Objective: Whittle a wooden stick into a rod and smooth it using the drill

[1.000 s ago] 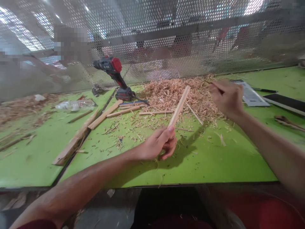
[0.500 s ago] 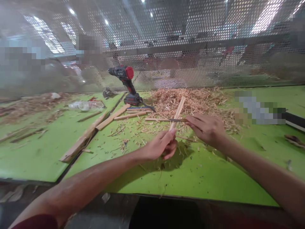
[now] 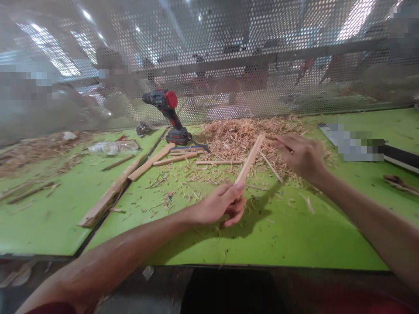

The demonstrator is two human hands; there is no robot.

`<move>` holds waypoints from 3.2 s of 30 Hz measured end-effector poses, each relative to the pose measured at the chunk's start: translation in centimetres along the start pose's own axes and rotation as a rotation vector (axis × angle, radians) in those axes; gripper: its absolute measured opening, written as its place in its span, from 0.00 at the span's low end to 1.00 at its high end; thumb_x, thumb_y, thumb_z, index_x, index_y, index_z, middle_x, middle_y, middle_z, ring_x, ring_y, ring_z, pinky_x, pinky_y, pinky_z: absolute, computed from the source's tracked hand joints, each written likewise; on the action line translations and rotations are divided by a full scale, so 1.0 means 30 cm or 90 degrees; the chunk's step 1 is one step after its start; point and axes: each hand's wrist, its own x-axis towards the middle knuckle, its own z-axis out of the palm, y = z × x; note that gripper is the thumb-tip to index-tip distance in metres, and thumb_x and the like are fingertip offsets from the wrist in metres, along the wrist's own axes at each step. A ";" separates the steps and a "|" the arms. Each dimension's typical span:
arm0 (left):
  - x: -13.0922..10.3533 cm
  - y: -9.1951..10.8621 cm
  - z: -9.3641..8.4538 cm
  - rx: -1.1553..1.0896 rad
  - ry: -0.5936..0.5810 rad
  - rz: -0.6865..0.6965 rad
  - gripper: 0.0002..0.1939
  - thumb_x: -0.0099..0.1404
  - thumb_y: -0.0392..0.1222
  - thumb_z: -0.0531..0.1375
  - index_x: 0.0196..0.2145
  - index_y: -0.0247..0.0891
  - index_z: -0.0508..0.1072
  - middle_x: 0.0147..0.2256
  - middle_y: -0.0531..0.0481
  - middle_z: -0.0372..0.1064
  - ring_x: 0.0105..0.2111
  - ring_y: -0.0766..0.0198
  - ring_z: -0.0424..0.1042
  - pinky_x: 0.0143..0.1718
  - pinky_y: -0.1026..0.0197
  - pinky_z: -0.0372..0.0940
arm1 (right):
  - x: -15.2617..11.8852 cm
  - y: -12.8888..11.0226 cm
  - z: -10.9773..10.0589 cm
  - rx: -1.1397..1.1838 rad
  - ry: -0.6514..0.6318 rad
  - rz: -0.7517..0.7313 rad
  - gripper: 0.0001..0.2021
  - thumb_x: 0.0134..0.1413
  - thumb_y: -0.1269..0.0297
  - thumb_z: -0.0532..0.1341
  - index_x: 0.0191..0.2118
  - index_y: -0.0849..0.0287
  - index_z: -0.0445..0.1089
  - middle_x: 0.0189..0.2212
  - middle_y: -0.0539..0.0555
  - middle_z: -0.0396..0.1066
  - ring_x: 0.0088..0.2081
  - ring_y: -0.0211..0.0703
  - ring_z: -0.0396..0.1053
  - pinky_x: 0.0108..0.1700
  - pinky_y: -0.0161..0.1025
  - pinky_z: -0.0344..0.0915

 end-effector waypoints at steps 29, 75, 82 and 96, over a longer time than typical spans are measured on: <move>0.004 0.029 -0.015 -0.171 0.005 0.021 0.25 0.77 0.63 0.49 0.30 0.42 0.53 0.21 0.64 0.43 0.14 0.73 0.52 0.19 0.68 0.52 | -0.048 -0.255 -0.003 0.000 -0.048 -0.167 0.14 0.73 0.62 0.57 0.49 0.50 0.82 0.29 0.51 0.78 0.21 0.37 0.67 0.19 0.35 0.57; 0.062 -0.051 -0.051 0.211 0.366 0.081 0.20 0.71 0.61 0.58 0.37 0.42 0.60 0.16 0.65 0.55 0.12 0.73 0.55 0.13 0.69 0.48 | -0.058 -0.230 0.019 0.069 -0.176 -0.104 0.22 0.78 0.51 0.47 0.55 0.49 0.78 0.31 0.53 0.78 0.20 0.37 0.63 0.18 0.37 0.53; 0.050 -0.033 -0.046 0.276 0.399 0.050 0.21 0.72 0.63 0.55 0.36 0.42 0.60 0.17 0.63 0.58 0.13 0.72 0.57 0.14 0.68 0.50 | -0.033 -0.223 0.008 0.028 -0.199 -0.051 0.22 0.76 0.54 0.48 0.55 0.49 0.80 0.28 0.55 0.76 0.20 0.41 0.63 0.16 0.41 0.54; 0.034 -0.050 -0.046 0.299 0.328 0.023 0.22 0.74 0.64 0.53 0.39 0.41 0.61 0.18 0.62 0.60 0.13 0.71 0.59 0.14 0.68 0.50 | 0.021 -0.029 -0.010 0.045 -0.084 0.122 0.20 0.69 0.50 0.55 0.50 0.50 0.81 0.36 0.58 0.82 0.30 0.50 0.73 0.26 0.47 0.65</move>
